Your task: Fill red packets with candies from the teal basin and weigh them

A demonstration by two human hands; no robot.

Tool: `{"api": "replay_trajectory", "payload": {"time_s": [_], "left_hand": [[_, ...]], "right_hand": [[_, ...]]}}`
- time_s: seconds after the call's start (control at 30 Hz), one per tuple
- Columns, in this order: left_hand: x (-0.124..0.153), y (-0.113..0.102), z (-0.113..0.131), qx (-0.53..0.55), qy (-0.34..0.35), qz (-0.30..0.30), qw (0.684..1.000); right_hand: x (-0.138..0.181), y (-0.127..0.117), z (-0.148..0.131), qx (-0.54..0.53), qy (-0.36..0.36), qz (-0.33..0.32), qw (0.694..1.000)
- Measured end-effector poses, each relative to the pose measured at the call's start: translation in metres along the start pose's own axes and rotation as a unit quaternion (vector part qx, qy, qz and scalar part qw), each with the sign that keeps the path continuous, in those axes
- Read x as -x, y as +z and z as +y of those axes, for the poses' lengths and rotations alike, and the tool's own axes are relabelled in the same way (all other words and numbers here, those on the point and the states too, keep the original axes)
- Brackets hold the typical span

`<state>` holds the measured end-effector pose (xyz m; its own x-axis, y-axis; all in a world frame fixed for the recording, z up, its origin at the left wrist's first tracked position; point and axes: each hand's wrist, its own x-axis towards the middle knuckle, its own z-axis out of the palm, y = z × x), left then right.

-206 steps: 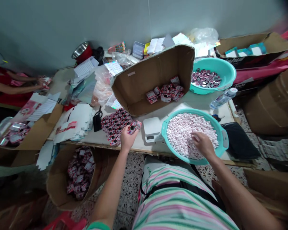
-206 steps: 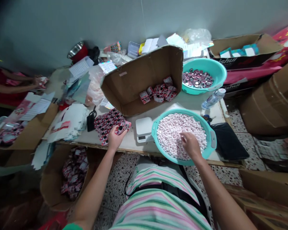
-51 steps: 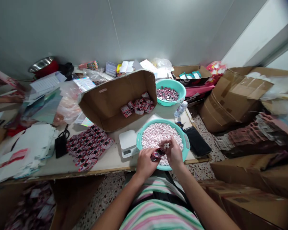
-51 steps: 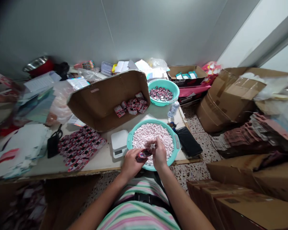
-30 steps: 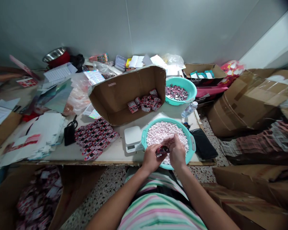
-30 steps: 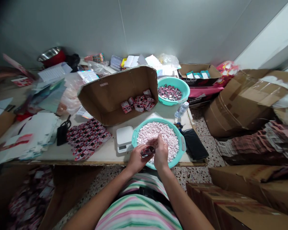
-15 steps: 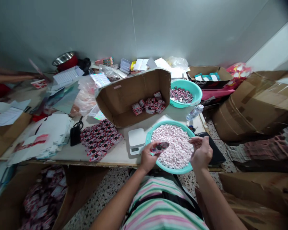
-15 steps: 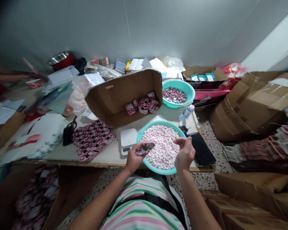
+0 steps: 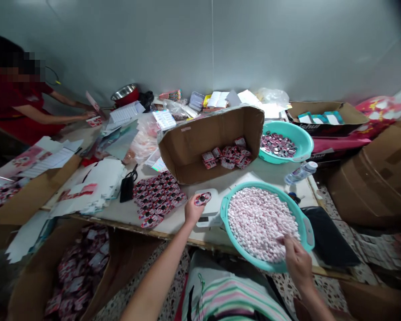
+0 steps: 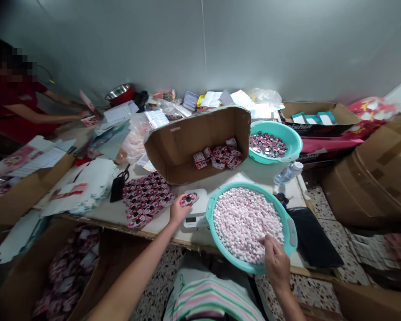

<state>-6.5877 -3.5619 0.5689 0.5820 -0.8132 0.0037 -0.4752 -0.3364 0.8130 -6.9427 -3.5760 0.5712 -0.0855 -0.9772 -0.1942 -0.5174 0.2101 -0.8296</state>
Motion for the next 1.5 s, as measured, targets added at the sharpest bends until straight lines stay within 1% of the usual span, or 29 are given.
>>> {"api": "replay_trajectory", "payload": {"time_s": [0.07,0.13,0.3,0.43,0.5,0.57,0.67,0.8,0.9,0.97,1.03,1.13,1.2,1.23,1.37,1.5], "left_hand": [[-0.008,0.005,-0.004,-0.02,0.026,-0.013,0.999],[-0.013,0.009,-0.008,-0.029,0.031,-0.027,0.999],[-0.015,0.022,-0.02,-0.032,0.003,-0.033,0.999],[-0.016,0.03,-0.028,-0.03,-0.016,-0.033,0.999],[-0.015,0.029,-0.031,-0.029,-0.013,-0.035,0.999],[-0.008,0.023,-0.034,-0.029,0.004,-0.028,0.999],[0.015,0.008,-0.045,-0.02,0.015,0.016,1.0],[0.07,-0.011,-0.075,-0.005,-0.053,0.089,0.995],[0.115,-0.021,-0.101,0.013,-0.122,0.123,0.985],[0.139,-0.027,-0.116,0.036,-0.175,0.159,0.971],[0.154,-0.031,-0.127,0.06,-0.234,0.214,0.947],[0.159,-0.035,-0.141,0.09,-0.334,0.304,0.887],[0.153,-0.037,-0.148,0.095,-0.383,0.341,0.853],[0.149,-0.038,-0.15,0.094,-0.397,0.351,0.843],[0.13,-0.043,-0.156,0.09,-0.416,0.365,0.828],[0.119,-0.045,-0.156,0.081,-0.418,0.369,0.826]], "right_hand": [[0.002,0.004,0.004,0.009,-0.004,-0.011,1.0],[0.004,0.005,0.008,0.02,-0.004,-0.01,1.0],[0.008,-0.002,0.017,0.043,0.017,-0.012,0.999],[0.009,-0.011,0.018,0.082,0.039,-0.013,0.996],[0.009,-0.013,0.017,0.096,0.047,-0.009,0.994],[0.008,-0.013,0.016,0.103,0.047,-0.01,0.993],[0.006,-0.011,0.018,0.103,0.025,-0.026,0.994],[0.002,-0.007,0.02,0.097,0.001,-0.042,0.994],[-0.001,-0.003,0.016,0.105,-0.03,-0.059,0.992],[-0.004,0.0,0.012,0.111,-0.073,-0.079,0.988],[-0.007,0.003,0.01,0.118,-0.12,-0.086,0.982],[-0.013,0.007,0.011,0.132,-0.196,-0.059,0.97],[-0.019,0.01,0.012,0.143,-0.245,-0.029,0.959],[-0.022,0.011,0.012,0.147,-0.265,-0.015,0.953],[-0.03,0.011,0.005,0.158,-0.309,0.02,0.938],[-0.028,0.007,0.002,0.165,-0.3,0.034,0.939]]}}
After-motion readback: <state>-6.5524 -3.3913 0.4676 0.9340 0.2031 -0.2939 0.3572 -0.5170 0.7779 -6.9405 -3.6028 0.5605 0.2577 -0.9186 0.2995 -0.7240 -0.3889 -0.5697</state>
